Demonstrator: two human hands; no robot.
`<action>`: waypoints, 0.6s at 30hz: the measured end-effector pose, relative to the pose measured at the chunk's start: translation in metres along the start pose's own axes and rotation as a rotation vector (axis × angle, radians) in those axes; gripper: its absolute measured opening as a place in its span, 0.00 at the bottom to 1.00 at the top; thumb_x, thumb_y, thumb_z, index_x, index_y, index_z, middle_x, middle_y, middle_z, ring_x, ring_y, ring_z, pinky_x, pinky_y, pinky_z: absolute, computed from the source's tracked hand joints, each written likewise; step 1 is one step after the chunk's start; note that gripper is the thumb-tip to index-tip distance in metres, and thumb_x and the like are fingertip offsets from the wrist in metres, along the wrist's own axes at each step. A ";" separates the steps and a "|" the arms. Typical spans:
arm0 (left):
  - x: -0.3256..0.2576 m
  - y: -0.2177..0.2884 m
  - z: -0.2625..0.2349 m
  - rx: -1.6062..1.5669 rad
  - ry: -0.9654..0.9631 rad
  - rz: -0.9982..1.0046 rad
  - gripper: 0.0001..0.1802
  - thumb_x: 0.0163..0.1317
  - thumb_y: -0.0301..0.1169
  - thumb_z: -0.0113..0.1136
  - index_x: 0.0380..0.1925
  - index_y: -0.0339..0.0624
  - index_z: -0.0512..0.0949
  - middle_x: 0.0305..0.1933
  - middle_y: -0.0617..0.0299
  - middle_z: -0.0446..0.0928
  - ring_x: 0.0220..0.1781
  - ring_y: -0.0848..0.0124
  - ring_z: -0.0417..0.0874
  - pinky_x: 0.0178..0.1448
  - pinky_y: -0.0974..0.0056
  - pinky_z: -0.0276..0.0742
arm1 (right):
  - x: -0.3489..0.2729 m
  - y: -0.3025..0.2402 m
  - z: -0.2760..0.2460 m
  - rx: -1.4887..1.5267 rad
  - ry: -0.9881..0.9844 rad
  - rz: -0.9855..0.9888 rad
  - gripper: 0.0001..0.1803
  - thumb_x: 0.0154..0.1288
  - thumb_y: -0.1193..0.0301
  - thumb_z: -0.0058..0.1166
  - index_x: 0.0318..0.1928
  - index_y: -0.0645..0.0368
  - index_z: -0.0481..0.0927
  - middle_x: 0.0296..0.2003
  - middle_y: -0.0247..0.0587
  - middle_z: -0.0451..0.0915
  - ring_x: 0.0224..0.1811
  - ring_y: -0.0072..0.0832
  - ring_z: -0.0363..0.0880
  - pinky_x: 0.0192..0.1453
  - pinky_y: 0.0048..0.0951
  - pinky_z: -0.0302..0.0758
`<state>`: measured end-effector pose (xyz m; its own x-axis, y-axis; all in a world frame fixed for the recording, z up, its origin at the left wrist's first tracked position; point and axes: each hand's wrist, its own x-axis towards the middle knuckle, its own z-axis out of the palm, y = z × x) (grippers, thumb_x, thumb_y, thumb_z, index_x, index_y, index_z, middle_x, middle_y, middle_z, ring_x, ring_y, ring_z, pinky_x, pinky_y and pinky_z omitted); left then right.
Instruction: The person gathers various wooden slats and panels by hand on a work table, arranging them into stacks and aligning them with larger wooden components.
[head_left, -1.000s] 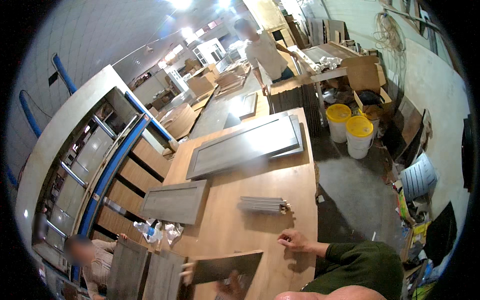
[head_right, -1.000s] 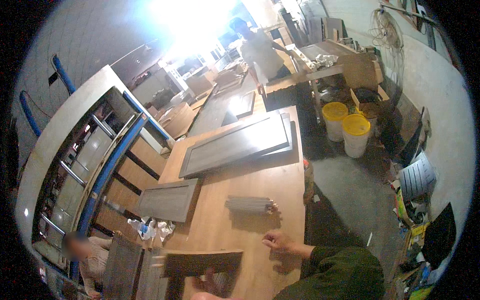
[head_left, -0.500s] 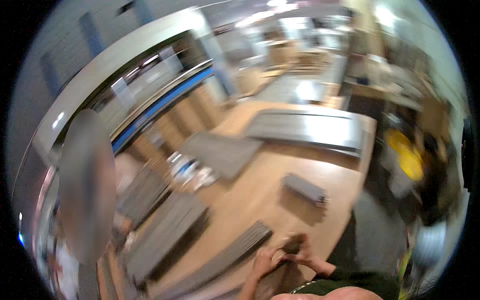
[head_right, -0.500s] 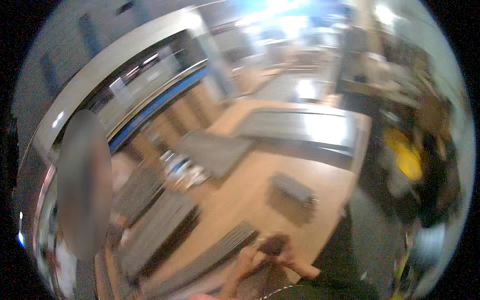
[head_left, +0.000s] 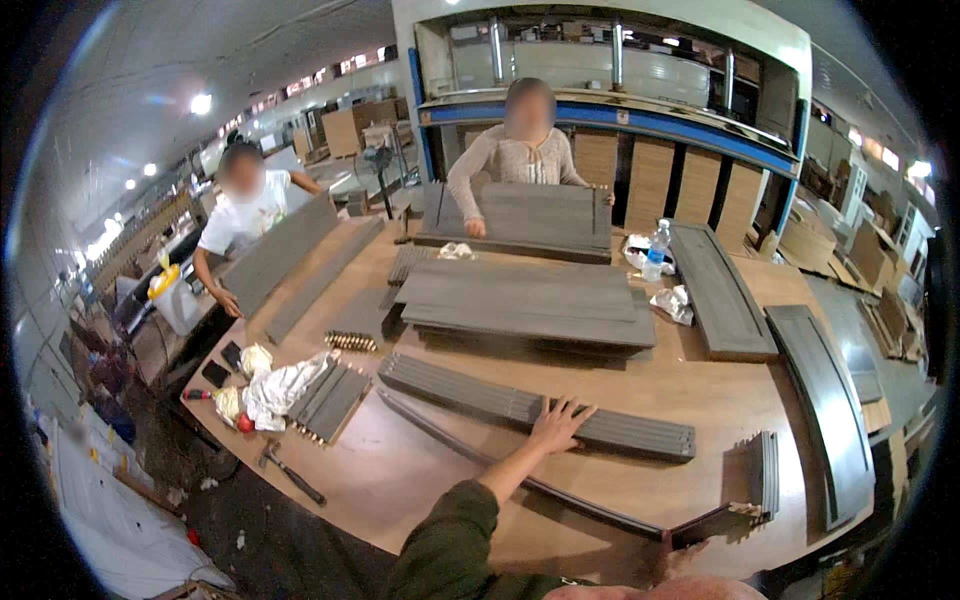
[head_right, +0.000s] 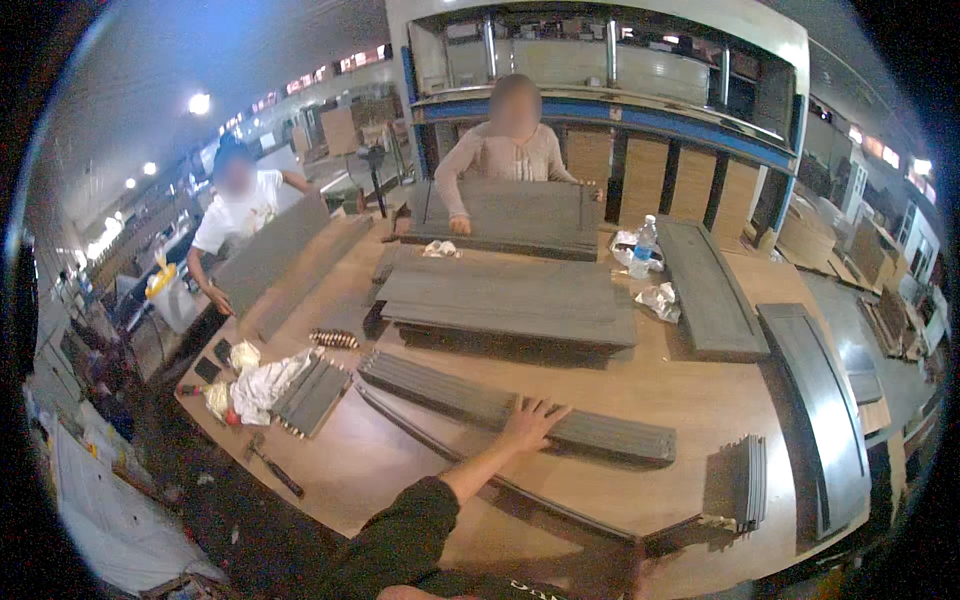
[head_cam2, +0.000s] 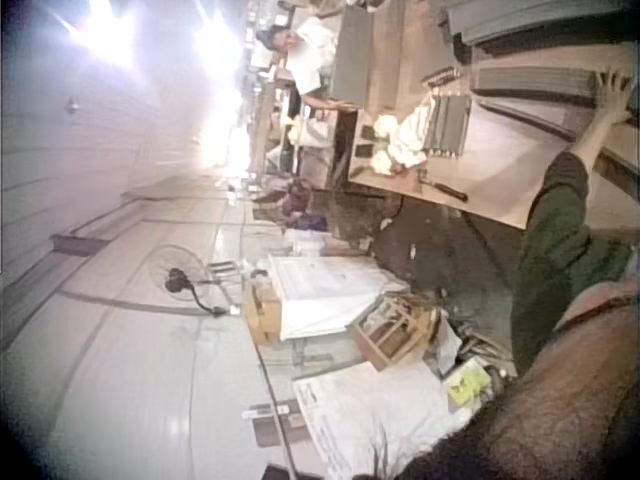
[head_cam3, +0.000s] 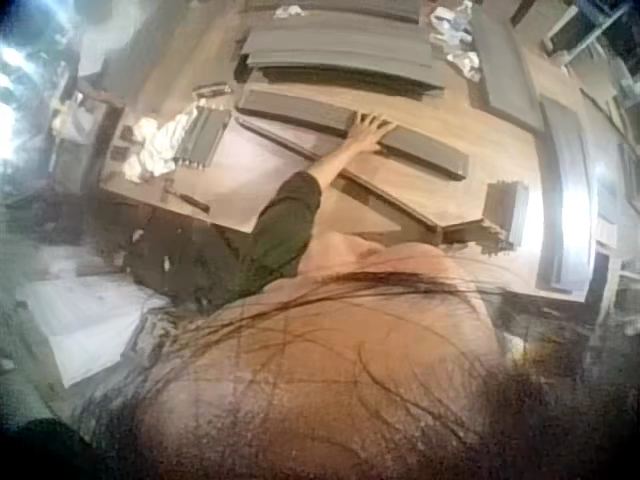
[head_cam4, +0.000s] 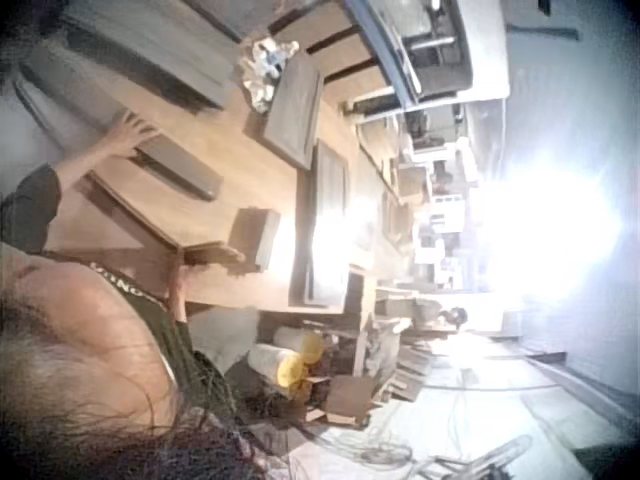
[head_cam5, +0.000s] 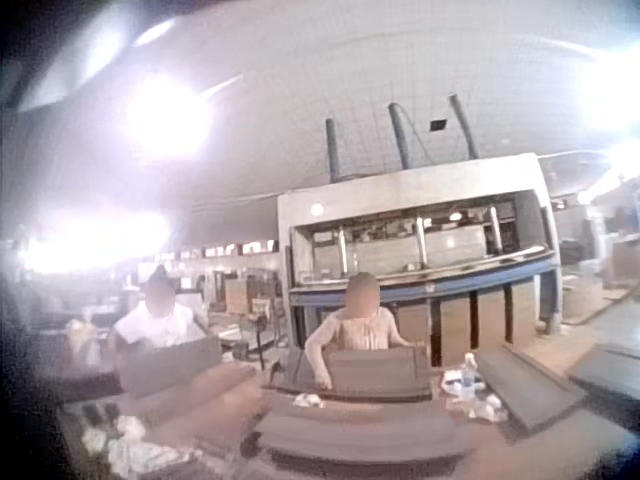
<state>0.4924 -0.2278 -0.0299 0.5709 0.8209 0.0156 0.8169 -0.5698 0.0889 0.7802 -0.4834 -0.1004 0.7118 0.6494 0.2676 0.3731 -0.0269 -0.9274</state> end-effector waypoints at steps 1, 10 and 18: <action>0.009 -0.002 0.005 0.023 0.051 -0.023 0.50 0.49 0.49 0.64 0.67 0.65 0.45 0.68 0.55 0.51 0.69 0.51 0.50 0.66 0.34 0.43 | 0.001 0.001 -0.001 -0.010 -0.005 -0.003 0.46 0.49 0.66 0.65 0.62 0.61 0.49 0.48 0.47 0.65 0.50 0.35 0.65 0.56 0.32 0.64; 0.059 -0.009 0.009 -0.181 0.114 -0.011 0.53 0.47 0.59 0.59 0.68 0.60 0.42 0.72 0.55 0.40 0.72 0.51 0.41 0.67 0.34 0.37 | 0.006 0.078 -0.028 -0.828 0.035 0.026 0.56 0.54 0.46 0.55 0.65 0.74 0.38 0.64 0.67 0.46 0.67 0.52 0.49 0.67 0.40 0.51; -0.099 0.000 0.040 -0.341 -0.068 0.284 0.46 0.42 0.62 0.61 0.61 0.56 0.62 0.66 0.50 0.57 0.68 0.52 0.54 0.68 0.45 0.49 | -0.009 0.022 0.002 -0.241 -0.055 0.019 0.42 0.56 0.60 0.59 0.62 0.66 0.50 0.52 0.50 0.66 0.54 0.38 0.65 0.62 0.35 0.58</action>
<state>0.4392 -0.3101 -0.0714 0.7820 0.6229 0.0226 0.5600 -0.7180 0.4135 0.7809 -0.4887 -0.1240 0.6888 0.6875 0.2303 0.4963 -0.2155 -0.8410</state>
